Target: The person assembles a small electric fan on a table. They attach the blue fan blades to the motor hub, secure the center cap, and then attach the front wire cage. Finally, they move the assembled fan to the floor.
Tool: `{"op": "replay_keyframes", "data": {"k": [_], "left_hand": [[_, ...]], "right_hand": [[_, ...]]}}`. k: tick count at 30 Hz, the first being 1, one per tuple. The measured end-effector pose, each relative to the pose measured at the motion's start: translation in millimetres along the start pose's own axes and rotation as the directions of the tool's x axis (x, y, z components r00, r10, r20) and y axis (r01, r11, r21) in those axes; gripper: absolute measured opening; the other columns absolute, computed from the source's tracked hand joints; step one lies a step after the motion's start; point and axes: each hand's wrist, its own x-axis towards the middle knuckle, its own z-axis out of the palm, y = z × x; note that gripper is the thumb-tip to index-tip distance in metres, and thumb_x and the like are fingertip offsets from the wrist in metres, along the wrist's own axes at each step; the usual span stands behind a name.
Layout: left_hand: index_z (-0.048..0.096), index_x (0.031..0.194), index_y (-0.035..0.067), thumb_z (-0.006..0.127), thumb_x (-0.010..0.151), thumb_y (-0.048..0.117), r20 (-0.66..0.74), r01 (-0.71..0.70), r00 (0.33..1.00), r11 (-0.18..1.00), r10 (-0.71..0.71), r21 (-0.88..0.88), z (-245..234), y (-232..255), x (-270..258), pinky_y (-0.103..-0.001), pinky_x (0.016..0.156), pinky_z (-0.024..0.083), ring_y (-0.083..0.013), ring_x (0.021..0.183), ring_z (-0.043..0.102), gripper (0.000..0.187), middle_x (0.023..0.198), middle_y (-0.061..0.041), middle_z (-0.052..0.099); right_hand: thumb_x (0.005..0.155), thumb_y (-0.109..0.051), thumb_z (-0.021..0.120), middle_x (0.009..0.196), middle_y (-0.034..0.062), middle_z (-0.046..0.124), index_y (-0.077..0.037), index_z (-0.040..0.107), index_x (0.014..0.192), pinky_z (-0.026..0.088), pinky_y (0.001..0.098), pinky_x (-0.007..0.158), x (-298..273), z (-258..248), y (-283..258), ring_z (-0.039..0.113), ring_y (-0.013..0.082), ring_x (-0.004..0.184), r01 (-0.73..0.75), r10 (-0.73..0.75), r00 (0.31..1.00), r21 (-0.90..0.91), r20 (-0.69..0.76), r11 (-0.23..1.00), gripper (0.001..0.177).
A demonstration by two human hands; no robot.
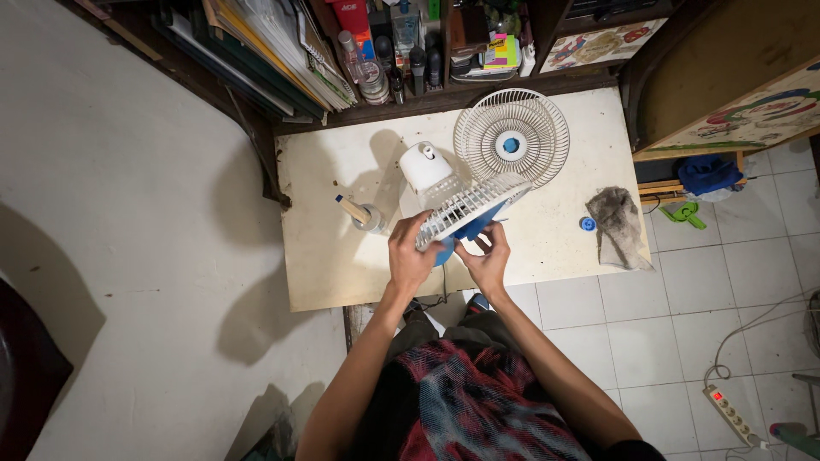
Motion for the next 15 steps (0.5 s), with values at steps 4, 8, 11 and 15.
{"op": "replay_keyframes", "data": {"k": [4,8,11,15], "left_hand": [[0.057,0.103,-0.001,0.08,0.053,0.017,-0.002,-0.082,0.997,0.993,0.083,0.08,4.0,8.0,-7.8,-0.036,0.073,0.049,-0.0292,0.084,0.059,0.058,0.095,-0.015,0.062],[0.056,0.104,-0.002,0.08,0.057,0.018,-0.047,-0.129,0.99,0.99,0.131,0.055,6.5,19.4,-25.5,-0.037,0.074,0.049,-0.0298,0.084,0.059,0.056,0.095,-0.016,0.061],[0.056,0.104,-0.003,0.078,0.06,0.017,-0.056,-0.149,0.987,0.988,0.151,0.039,6.6,23.8,-34.0,-0.037,0.076,0.048,-0.0301,0.085,0.059,0.053,0.098,-0.016,0.061],[0.056,0.105,-0.003,0.078,0.062,0.019,-0.061,-0.174,0.982,0.983,0.177,0.051,5.7,28.1,-42.1,-0.037,0.076,0.048,-0.0301,0.085,0.059,0.053,0.099,-0.016,0.061]], "right_hand": [[0.058,-0.002,0.079,0.091,0.0068,0.057,0.003,0.049,0.099,0.052,0.0283,0.073,-7.2,-8.4,0.3,0.056,0.0144,0.085,-0.018,0.018,0.999,0.022,0.031,1.0,0.051],[0.062,-0.001,0.075,0.096,0.0091,0.06,0.004,0.049,0.106,0.051,0.0273,0.075,-16.0,-21.6,17.9,0.059,0.0145,0.088,-0.099,0.093,0.994,0.112,0.054,0.989,0.051],[0.063,0.0,0.074,0.098,0.0097,0.061,0.005,0.049,0.104,0.051,0.0265,0.08,-23.9,-27.0,36.1,0.06,0.0143,0.089,-0.117,0.104,0.992,0.216,0.073,0.969,0.048],[0.063,0.003,0.074,0.092,0.01,0.062,0.006,0.052,0.1,0.051,0.027,0.076,-31.6,-32.3,58.2,0.061,0.015,0.083,-0.158,0.15,0.987,0.197,0.055,0.967,0.043]]}}
